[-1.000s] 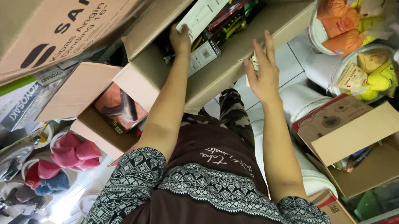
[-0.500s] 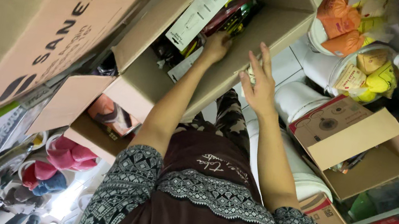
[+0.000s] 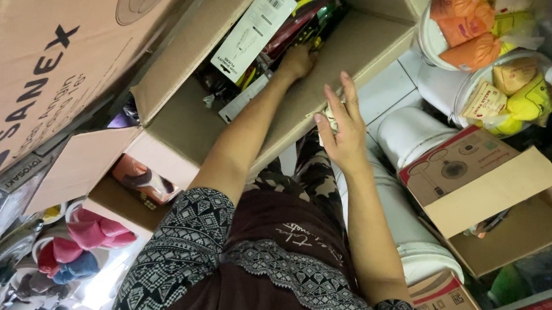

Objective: The person removes several wire cutters from their individual plastic and cardboard packaging, wipes the tools with a cloth, and organizes them inside cardboard boxes.

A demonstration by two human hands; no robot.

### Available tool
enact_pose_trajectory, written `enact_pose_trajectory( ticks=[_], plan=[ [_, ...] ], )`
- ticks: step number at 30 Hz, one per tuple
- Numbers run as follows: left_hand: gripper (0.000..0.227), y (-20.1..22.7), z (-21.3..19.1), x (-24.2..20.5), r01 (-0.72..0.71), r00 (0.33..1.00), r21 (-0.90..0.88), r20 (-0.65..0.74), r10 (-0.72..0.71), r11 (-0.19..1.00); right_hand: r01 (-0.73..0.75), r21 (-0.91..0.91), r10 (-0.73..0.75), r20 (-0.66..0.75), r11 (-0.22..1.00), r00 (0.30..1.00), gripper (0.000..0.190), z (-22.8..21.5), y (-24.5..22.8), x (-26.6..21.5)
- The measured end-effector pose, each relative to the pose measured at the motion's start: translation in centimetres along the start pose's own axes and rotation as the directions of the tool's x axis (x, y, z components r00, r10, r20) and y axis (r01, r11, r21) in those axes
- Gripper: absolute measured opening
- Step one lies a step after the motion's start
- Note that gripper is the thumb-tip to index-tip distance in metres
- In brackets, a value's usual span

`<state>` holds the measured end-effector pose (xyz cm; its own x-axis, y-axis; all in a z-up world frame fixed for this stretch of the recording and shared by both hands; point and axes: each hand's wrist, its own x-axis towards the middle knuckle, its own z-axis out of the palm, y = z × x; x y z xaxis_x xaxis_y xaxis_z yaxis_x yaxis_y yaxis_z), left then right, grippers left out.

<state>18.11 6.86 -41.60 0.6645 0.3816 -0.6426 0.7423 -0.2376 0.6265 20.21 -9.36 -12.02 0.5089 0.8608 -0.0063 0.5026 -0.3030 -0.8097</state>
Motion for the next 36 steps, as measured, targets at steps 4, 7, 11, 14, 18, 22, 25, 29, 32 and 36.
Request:
enact_pose_trajectory(
  ticks=[4, 7, 11, 14, 18, 22, 25, 29, 32, 36],
  plan=[
    [0.034, -0.1, -0.4, 0.4, -0.162, 0.981, 0.19, -0.073, 0.179, 0.968, -0.009, 0.004, 0.009, 0.015, 1.0, 1.0, 0.049, -0.1, -0.1, 0.1],
    [0.025, 0.0, -1.0, 0.5, -0.196, 0.977, 0.354, -0.004, 0.212, 0.914, -0.045, -0.002, 0.045, 0.033, 0.999, 0.998, 0.048, -0.4, -0.5, 0.2],
    [0.017, 1.9, -2.2, -1.2, -0.237, 0.933, 0.338, -0.183, 0.311, 0.911, -0.036, -0.008, 0.036, 0.036, 0.999, 0.999, 0.048, -0.6, -0.7, 0.2],
    [0.013, 3.9, -6.2, -4.6, -0.264, 0.873, 0.288, -0.335, 0.355, 0.921, -0.002, 0.003, 0.002, 0.019, 1.0, 1.0, 0.047, -0.3, -0.1, 0.0],
    [0.012, 7.0, -12.9, -12.7, -0.364, 0.76, 0.148, -0.524, 0.385, 0.919, 0.073, 0.134, -0.065, -0.064, 0.988, 0.996, 0.045, -0.5, 1.8, -0.6],
    [0.014, 8.5, -17.7, -21.9, -0.5, 0.735, -0.066, -0.56, 0.382, 0.864, -0.229, 0.606, 0.346, -0.082, 0.762, 0.935, 0.045, -2.8, 2.9, -2.3],
    [0.015, 9.1, -19.5, -28.1, -0.49, 0.797, -0.288, -0.53, 0.289, 0.823, -0.242, 0.626, 0.357, -0.063, 0.741, 0.932, 0.046, -5.0, 1.5, -3.1],
    [0.017, 9.7, -20.3, -32.0, -0.59, 0.802, -0.52, -0.467, 0.372, 0.618, -0.191, 0.801, 0.252, 0.051, 0.568, 0.966, 0.065, -5.5, -0.8, -2.4],
    [0.019, 10.2, -20.1, -33.4, -0.564, 0.815, -0.681, -0.366, 0.45, 0.467, -0.129, 0.906, 0.144, 0.077, 0.402, 0.987, 0.073, -5.3, -1.6, -2.1],
    [0.019, 11.9, -20.7, -34.6, -0.584, 0.785, -0.63, -0.278, 0.554, 0.511, -0.026, 0.953, 0.165, -0.026, 0.301, 0.986, 0.065, -6.1, -3.4, -2.7]
  ],
)
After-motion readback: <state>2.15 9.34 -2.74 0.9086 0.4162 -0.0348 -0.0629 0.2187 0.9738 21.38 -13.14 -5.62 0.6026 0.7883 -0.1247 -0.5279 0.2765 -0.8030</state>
